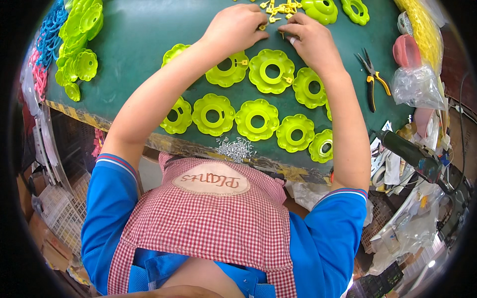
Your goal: The person assembles green flower-shaped plastic pieces on a table. They insert small yellow plastic stems into the center of each piece and use a hot glue gun to secure them. The person repeatedly arranges the pieces, applies glue, and inserts stems throughout the clip.
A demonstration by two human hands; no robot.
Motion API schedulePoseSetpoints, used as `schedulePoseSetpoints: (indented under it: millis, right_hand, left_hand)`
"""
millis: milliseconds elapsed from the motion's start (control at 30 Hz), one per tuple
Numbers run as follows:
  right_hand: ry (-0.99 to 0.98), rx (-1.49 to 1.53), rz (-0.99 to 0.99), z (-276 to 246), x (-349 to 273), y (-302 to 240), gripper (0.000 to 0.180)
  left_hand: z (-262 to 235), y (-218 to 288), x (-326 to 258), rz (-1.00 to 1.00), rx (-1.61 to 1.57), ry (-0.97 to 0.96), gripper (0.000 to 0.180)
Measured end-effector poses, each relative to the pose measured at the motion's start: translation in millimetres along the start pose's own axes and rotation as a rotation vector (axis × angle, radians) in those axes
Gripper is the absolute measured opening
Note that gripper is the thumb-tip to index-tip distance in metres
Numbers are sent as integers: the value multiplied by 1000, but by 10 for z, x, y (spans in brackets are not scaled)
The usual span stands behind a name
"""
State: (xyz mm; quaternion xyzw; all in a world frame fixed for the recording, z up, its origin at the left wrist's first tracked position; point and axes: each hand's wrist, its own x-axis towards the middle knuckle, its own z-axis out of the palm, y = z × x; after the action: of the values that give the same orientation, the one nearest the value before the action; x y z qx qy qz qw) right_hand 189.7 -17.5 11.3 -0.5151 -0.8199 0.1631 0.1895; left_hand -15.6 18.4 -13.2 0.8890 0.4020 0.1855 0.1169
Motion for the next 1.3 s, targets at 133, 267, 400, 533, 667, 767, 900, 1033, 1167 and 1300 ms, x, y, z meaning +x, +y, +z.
schedulePoseSetpoints:
  millis: [133, 267, 400, 533, 667, 767, 900, 1033, 1167, 1300]
  right_hand:
    - [12, -8, 3, 23, 89, -94, 24]
    - [-12, -85, 67, 26, 66, -57, 17]
    - [73, 16, 294, 76, 15, -220, 15]
    - [98, 70, -47, 437, 95, -1022, 13]
    - [36, 78, -134, 744, 198, -1382, 13]
    - [-4, 68, -102, 756, 157, -1525, 12]
    - [45, 70, -19, 869, 77, -1605, 12]
    - [86, 27, 13, 919, 50, -1673, 11]
    - [52, -49, 14, 893, 53, -1669, 14]
    - [124, 141, -51, 736, -73, -1739, 24]
  left_hand:
    - [-36, -4, 34, -60, 62, -175, 18]
    - [-322, -182, -286, 10, 2, 144, 14]
    - [-977, -306, -989, -189, -110, 231, 12]
    - [-903, -242, -1593, -175, -205, 216, 14]
    - [-752, -219, -1693, -176, -205, 264, 13]
    - [-702, -279, -1725, -168, -247, 318, 9]
    - [-704, -319, -1737, -146, -268, 315, 9]
    - [-685, -328, -1746, -145, -285, 327, 8]
    - [-697, -332, -1733, -154, -264, 324, 8]
    - [-811, -251, -1790, -303, -682, 305, 9]
